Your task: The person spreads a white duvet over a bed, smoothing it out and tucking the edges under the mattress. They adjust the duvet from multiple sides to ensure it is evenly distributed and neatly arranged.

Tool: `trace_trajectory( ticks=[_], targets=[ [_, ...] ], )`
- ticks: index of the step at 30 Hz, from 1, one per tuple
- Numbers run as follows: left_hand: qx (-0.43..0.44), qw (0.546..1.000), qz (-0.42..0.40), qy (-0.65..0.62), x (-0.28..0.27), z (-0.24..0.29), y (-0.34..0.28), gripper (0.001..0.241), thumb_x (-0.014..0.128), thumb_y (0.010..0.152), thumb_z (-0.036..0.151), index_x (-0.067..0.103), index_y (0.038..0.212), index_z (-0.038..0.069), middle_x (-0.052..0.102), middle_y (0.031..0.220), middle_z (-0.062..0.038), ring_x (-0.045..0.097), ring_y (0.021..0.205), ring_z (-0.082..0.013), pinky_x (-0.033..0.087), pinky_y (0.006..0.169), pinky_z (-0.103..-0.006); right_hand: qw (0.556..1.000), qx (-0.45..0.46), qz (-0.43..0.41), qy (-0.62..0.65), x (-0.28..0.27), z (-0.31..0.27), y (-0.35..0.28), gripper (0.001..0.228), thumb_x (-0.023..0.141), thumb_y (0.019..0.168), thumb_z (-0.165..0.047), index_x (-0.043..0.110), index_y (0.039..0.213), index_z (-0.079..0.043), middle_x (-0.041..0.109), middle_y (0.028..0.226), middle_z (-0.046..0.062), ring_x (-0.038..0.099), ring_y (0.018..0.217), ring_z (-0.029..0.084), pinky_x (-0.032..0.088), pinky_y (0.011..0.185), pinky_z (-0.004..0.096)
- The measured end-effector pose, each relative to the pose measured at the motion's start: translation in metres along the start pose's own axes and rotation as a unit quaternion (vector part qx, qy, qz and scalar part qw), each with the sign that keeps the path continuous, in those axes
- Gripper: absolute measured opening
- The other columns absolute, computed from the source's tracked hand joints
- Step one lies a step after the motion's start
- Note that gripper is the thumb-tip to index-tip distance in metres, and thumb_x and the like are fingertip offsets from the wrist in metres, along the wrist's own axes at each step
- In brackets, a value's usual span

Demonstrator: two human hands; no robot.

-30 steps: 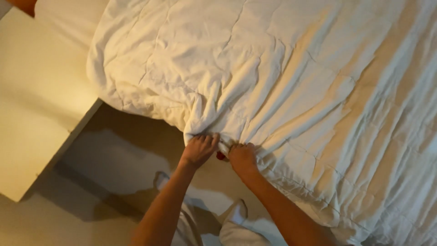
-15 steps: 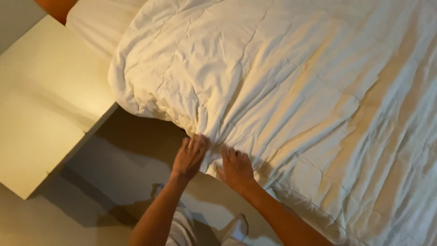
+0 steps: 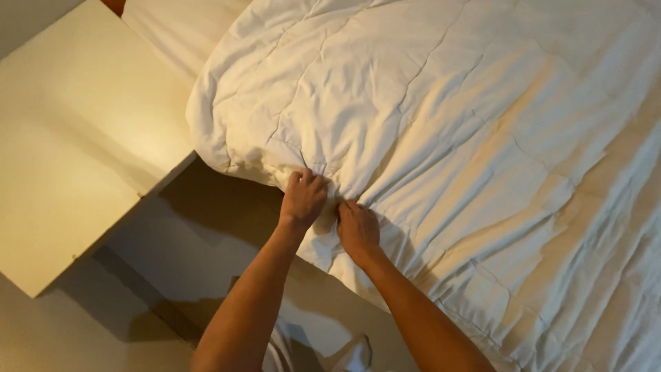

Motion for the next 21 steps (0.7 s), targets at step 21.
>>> trace_trajectory(
  ticks=[21],
  targets=[
    [-0.269,0.961,-0.033,-0.049,-0.027,-0.176,-0.032,0.066,0.076,0.077,0.019,0.051,0.136,0.002,0.059,0.131,-0.016,0.057,0.119,-0.0333,0.048,0.087,-0.0463,0.997,0.024,-0.068,0.001,-0.028,-0.096,0.099,0.043,0.071,0.091,-0.034,0.055,0.119,-0.005,0.067,0.101,0.019,0.068,0.093,0.041,0.053,0.082,0.051]
  ],
)
Point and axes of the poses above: each hand's wrist, its own y-axis towards the middle knuckle, its own x-axis out of the palm, z = x × y, the point moved 3 cm from there along y, towards the middle knuckle
